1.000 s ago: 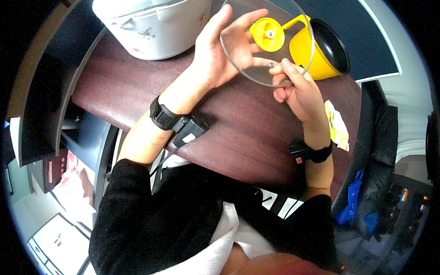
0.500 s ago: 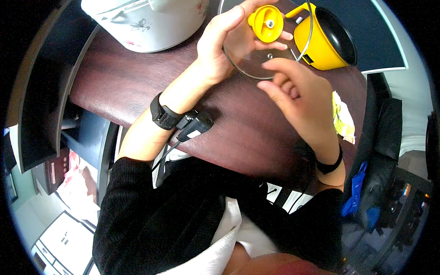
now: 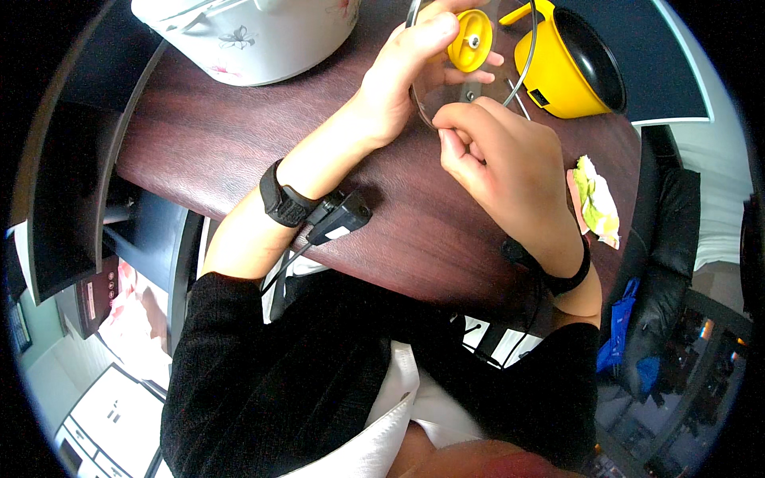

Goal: The person wipes a glass lid with a cloth, then uses a screwdriver to attach a yellow plastic knob and a metal ring to the lid. The person handles the lid, knob, ring, and screwdriver to assemble the components.

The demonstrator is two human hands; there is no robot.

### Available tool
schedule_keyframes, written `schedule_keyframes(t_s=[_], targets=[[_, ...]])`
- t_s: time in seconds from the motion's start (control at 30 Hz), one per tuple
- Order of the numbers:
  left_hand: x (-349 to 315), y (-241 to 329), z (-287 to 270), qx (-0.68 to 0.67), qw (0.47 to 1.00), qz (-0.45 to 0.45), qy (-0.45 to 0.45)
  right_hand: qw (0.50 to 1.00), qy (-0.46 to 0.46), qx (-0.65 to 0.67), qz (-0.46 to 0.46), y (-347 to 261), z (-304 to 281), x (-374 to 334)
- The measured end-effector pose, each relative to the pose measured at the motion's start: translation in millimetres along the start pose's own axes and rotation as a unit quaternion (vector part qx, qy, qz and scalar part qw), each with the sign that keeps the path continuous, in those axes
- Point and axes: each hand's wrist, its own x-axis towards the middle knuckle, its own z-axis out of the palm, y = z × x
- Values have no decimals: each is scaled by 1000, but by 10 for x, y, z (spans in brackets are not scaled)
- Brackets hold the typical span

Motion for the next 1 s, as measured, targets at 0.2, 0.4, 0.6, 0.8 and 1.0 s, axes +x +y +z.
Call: schedule_keyframes(t_s=[0.2,0.4,0.6,0.8,1.0], targets=[[-19,-42,-30,-6,1000,12,-23,999,-10,-20,-29,50,3,24],[21,-254,-126,-10,1000,11,-19,991,-9,-92,-99,86,1,83],[12,-353,-10,-23,999,7,48,993,-15,-39,-106,126,40,112],[6,-366,-40,-28,999,-5,46,997,-5,15,-71,185,105,108],[29,-373,-56,-56,998,-7,31,998,4,13,-57,224,56,79]])
